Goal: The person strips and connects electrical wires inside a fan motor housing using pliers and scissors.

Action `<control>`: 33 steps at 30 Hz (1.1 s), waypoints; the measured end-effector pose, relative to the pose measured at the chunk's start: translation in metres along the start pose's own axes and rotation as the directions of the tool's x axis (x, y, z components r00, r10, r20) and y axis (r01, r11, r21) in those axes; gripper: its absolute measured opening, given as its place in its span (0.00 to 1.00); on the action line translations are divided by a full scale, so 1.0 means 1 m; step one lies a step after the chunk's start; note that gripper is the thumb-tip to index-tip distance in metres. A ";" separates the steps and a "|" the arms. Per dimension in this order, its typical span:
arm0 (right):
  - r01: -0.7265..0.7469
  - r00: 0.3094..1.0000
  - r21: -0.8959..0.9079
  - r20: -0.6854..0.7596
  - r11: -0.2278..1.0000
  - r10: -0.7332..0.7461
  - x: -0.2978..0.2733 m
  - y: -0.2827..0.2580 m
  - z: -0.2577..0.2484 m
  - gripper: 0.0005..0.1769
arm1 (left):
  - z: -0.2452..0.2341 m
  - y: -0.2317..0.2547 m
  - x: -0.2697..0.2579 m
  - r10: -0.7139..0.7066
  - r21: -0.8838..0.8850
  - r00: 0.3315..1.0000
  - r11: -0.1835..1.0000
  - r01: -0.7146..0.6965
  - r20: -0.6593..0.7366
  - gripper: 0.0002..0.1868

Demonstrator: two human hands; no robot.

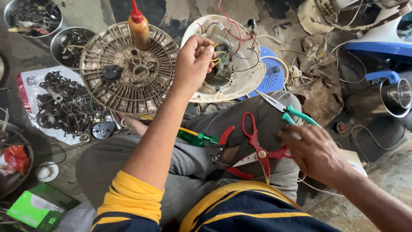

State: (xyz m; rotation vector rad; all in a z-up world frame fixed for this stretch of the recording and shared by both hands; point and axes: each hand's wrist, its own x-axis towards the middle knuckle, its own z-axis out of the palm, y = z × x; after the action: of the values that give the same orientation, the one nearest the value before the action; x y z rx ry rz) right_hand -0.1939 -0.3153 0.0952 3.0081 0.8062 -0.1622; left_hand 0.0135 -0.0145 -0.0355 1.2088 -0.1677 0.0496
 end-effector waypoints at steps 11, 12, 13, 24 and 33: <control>-0.539 0.839 0.082 0.140 0.838 0.526 0.037 0.031 0.007 0.25 | -0.003 -0.001 0.008 -0.063 -0.125 0.997 0.990 0.058 -0.035 0.07; -0.565 0.823 0.109 0.145 0.818 0.549 0.036 0.031 0.009 0.26 | -0.003 -0.005 0.005 -0.083 -0.122 0.996 0.989 0.078 -0.035 0.07; -0.590 0.806 0.135 0.151 0.796 0.572 0.037 0.032 0.011 0.27 | -0.003 -0.008 0.004 -0.084 -0.123 0.996 0.989 0.079 -0.037 0.07; 0.356 0.879 0.005 0.338 0.934 -0.337 0.048 -0.016 -0.003 0.56 | -0.001 0.000 0.003 -0.077 -0.089 0.997 0.993 0.074 -0.031 0.06; 0.450 0.638 -0.061 0.720 0.891 -0.273 0.088 -0.019 -0.028 0.49 | 0.002 0.009 0.002 -0.129 -0.017 0.991 0.992 0.129 -0.017 0.07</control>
State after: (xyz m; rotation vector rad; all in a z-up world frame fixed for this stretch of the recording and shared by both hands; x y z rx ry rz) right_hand -0.1252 -0.2542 0.1138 2.2029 1.1894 -1.0555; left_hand 0.0137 -0.0130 -0.0266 1.2008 -0.0739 -0.0537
